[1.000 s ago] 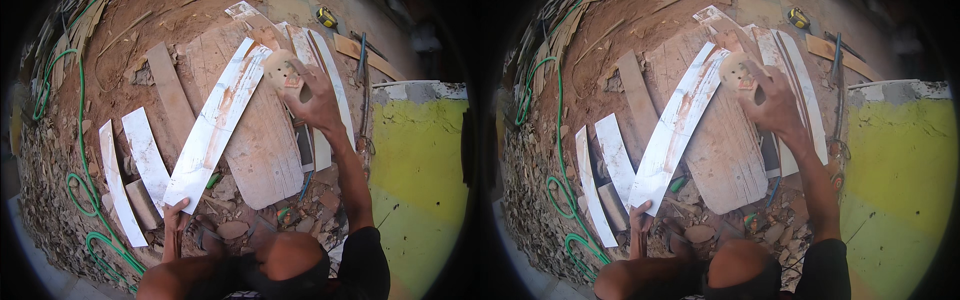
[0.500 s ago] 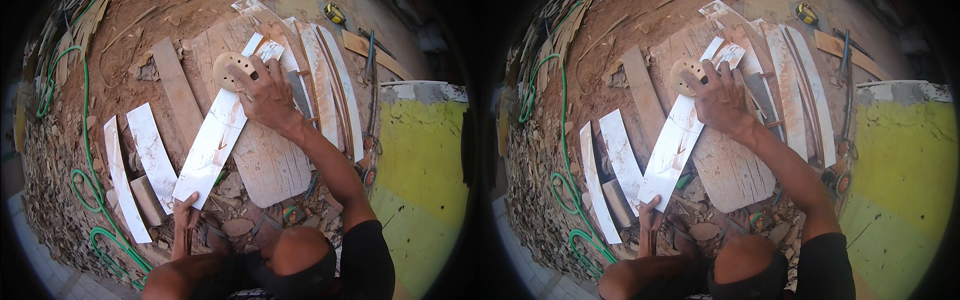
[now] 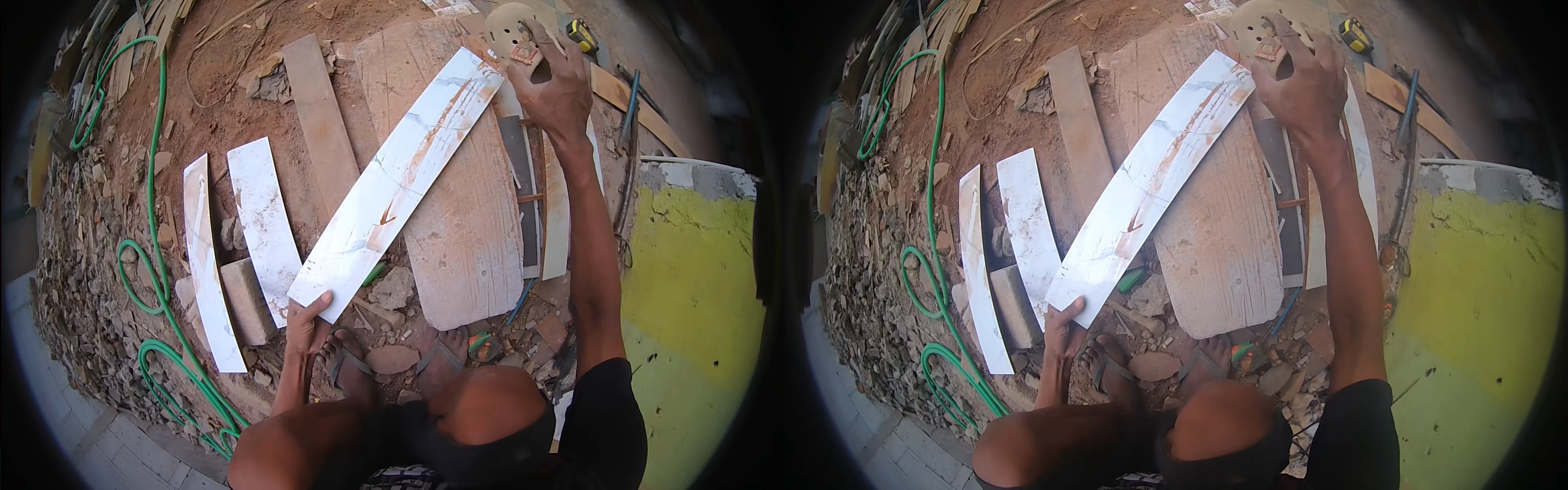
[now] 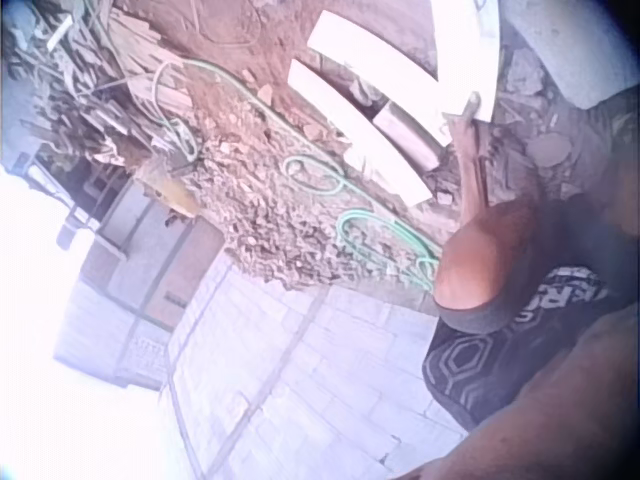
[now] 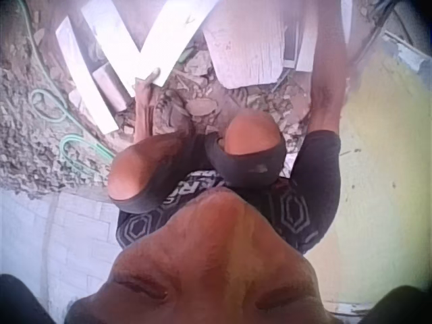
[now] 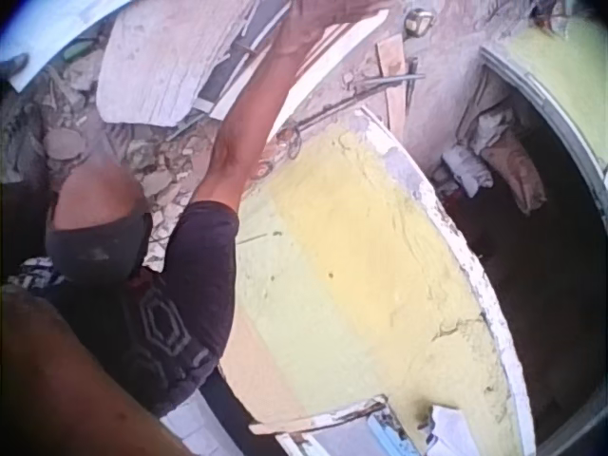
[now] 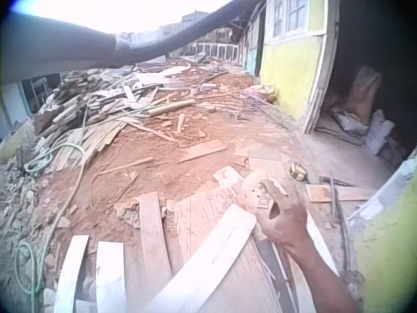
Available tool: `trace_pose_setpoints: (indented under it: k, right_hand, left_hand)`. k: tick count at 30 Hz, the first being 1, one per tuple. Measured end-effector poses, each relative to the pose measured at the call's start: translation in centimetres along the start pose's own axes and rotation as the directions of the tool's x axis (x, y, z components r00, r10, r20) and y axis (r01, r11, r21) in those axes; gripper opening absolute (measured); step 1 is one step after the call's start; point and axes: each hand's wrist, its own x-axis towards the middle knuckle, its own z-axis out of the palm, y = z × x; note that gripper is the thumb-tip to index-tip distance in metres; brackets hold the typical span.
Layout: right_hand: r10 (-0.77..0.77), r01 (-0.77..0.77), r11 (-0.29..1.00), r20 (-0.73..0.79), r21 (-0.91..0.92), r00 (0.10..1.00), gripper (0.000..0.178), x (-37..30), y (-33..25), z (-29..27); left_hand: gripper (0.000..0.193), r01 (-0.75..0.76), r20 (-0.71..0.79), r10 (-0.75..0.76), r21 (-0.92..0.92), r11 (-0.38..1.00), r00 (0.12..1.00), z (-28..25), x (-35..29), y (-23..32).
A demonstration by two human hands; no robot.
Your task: The person uses an angle grinder to cut several white planks on the ground. They adjust the planks, cut them, and then measure one with a tape measure.
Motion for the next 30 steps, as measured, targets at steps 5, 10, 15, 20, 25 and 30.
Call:
trace_pose_setpoints:
  k: [5, 10, 15, 20, 25, 30]
  right_hand:
    - [-0.262, 0.116, 0.924, 0.38, 0.365, 0.887, 0.066, -11.0, -16.2, -7.2]
    - [-0.374, 0.224, 0.893, 0.365, 0.391, 0.852, 0.053, -16.9, -20.4, -8.5]
    - [-0.191, 0.139, 0.977, 0.376, 0.16, 0.907, 0.055, -12.0, -15.2, -4.8]
    - [0.002, 0.024, 0.994, 0.248, -0.103, 0.969, 0.056, -4.6, -5.9, 1.7]
    - [0.214, -0.079, 0.876, 0.235, -0.475, 0.948, 0.06, 0.5, 3.1, 5.5]
    - [0.092, -0.076, 0.988, 0.12, -0.132, 0.988, 0.064, -2.5, -1.0, 1.0]
  left_hand:
    - [0.066, -0.012, 0.012, 0.012, -0.018, 1.0, 1.0, -0.5, 1.0, -0.6]
    - [0.067, 0.009, 0.041, -0.008, -0.029, 1.0, 0.999, 0.6, 0.8, -1.0]
    - [0.066, 0.002, -0.029, -0.002, -0.015, 1.0, 1.0, 0.1, 0.4, -1.4]
    - [0.067, -0.002, 0.002, 0.002, -0.016, 1.0, 1.0, -0.2, 0.4, -1.6]
    - [0.067, 0.001, 0.051, 0.001, -0.034, 0.999, 0.999, 0.3, 0.6, -0.9]
    - [0.065, -0.002, 0.0, 0.002, -0.014, 1.0, 1.0, -0.5, 1.1, -1.0]
